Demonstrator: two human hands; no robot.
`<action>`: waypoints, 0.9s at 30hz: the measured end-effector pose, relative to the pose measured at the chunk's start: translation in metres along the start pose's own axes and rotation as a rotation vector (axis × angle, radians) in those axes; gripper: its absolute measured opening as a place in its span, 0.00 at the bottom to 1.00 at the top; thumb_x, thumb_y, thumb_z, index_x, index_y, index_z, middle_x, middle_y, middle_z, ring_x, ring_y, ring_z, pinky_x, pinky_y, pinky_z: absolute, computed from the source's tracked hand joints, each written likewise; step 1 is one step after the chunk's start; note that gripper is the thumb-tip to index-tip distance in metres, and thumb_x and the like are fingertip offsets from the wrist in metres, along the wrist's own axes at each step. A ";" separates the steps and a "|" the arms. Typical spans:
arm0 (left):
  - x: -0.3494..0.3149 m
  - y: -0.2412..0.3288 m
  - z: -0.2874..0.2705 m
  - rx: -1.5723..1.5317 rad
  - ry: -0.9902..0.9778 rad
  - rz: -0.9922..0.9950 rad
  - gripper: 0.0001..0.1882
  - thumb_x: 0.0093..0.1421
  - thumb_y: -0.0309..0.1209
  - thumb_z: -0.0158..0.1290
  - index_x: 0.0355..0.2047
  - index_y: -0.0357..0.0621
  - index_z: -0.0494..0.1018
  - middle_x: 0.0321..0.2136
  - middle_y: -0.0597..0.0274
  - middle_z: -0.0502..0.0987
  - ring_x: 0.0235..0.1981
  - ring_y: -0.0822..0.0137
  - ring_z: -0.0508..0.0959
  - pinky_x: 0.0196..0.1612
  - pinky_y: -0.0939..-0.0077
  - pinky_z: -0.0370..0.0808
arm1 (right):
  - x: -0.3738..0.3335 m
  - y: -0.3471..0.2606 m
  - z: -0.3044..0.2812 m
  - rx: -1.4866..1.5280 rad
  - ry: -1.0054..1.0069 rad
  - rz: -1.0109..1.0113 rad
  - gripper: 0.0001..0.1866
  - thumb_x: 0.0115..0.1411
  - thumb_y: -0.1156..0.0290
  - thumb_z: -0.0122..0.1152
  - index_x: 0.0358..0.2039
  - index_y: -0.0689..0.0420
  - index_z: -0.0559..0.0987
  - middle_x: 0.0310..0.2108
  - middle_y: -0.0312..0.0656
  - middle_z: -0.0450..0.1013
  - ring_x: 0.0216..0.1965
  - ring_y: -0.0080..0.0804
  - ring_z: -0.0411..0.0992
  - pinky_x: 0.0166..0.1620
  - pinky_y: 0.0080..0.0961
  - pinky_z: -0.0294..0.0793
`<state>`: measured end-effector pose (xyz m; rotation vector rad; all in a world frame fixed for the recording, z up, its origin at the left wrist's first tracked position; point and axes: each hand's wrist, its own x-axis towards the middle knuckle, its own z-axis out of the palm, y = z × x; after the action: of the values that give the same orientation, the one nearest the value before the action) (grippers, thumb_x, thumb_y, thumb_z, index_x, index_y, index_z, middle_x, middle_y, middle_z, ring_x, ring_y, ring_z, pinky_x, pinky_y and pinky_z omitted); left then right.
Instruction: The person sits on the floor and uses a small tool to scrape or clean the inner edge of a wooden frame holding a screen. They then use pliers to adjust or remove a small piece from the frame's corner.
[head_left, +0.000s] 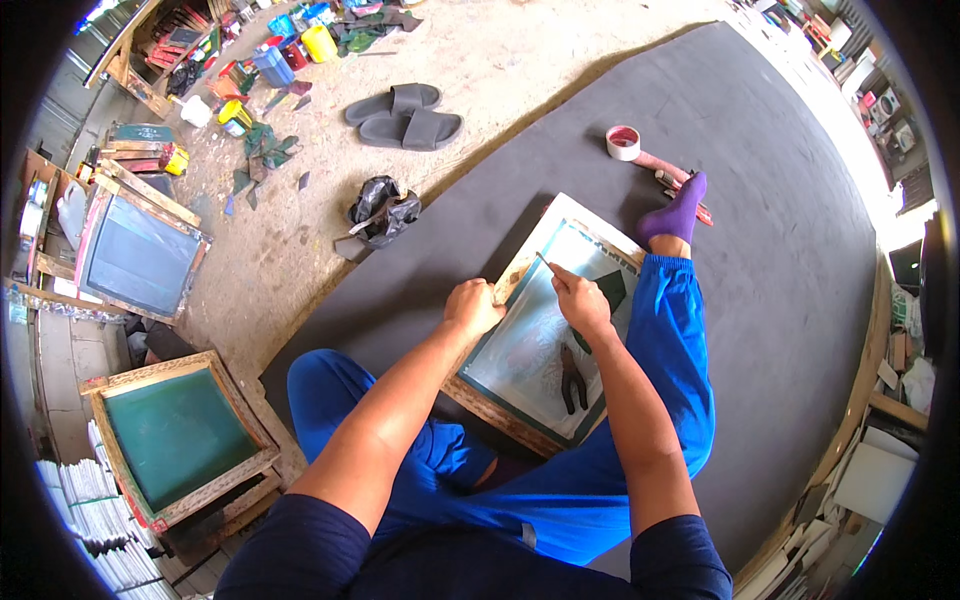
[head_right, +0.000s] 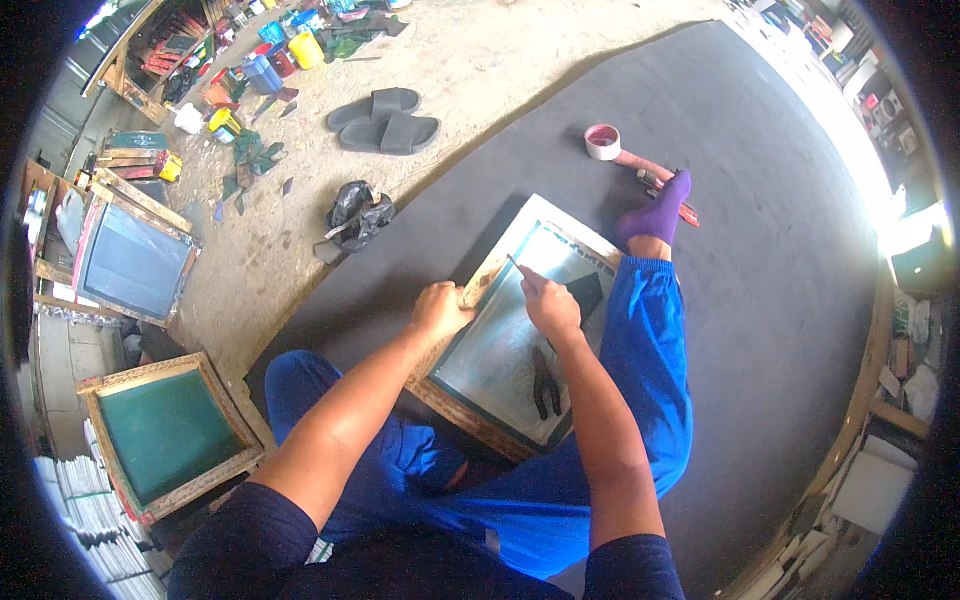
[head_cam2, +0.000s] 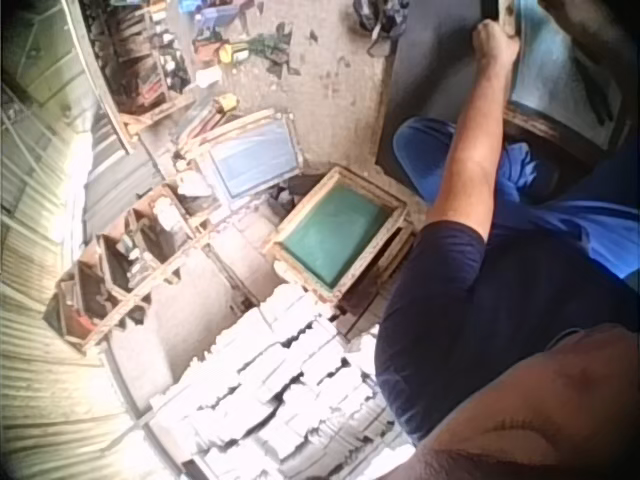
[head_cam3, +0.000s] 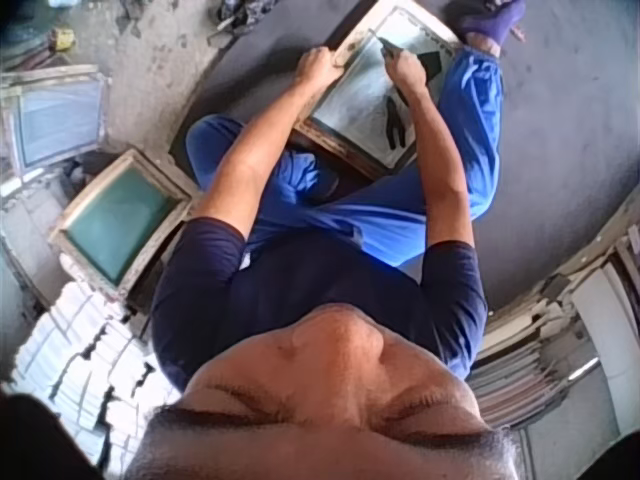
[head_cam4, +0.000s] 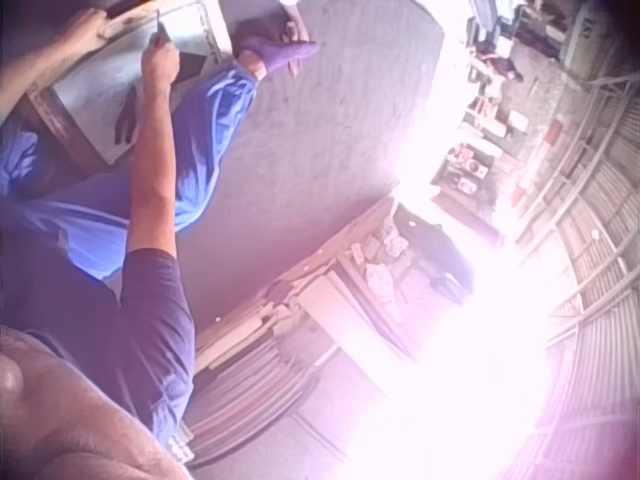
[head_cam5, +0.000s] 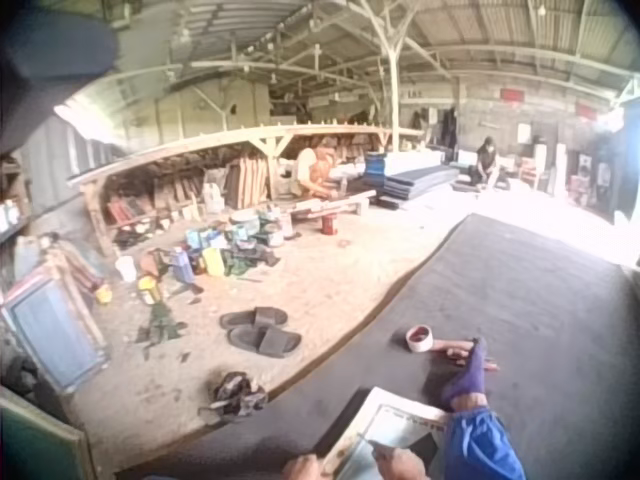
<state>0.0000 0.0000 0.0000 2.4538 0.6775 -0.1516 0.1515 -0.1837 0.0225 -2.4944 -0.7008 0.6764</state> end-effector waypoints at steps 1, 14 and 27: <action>0.000 -0.001 0.002 0.002 0.004 0.005 0.20 0.51 0.40 0.69 0.41 0.41 0.86 0.43 0.47 0.84 0.46 0.46 0.84 0.53 0.53 0.81 | -0.001 -0.003 -0.002 -0.017 0.004 -0.004 0.22 0.73 0.52 0.53 0.66 0.29 0.77 0.47 0.56 0.82 0.50 0.58 0.81 0.54 0.50 0.80; -0.003 -0.006 0.010 0.019 0.088 0.046 0.16 0.51 0.38 0.69 0.34 0.38 0.85 0.36 0.47 0.83 0.42 0.43 0.84 0.50 0.52 0.81 | 0.003 -0.039 -0.021 -0.277 -0.095 -0.036 0.21 0.74 0.59 0.51 0.66 0.39 0.76 0.44 0.55 0.83 0.49 0.57 0.82 0.54 0.53 0.80; 0.002 -0.002 0.003 0.007 0.040 0.041 0.19 0.51 0.37 0.66 0.40 0.39 0.85 0.38 0.50 0.83 0.40 0.47 0.85 0.49 0.54 0.83 | 0.017 0.015 0.009 0.262 -0.124 -0.034 0.25 0.74 0.57 0.54 0.70 0.43 0.73 0.40 0.55 0.84 0.39 0.52 0.83 0.46 0.47 0.82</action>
<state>0.0007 0.0006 -0.0040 2.4812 0.6440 -0.0890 0.1646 -0.1826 0.0019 -2.2122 -0.6508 0.8582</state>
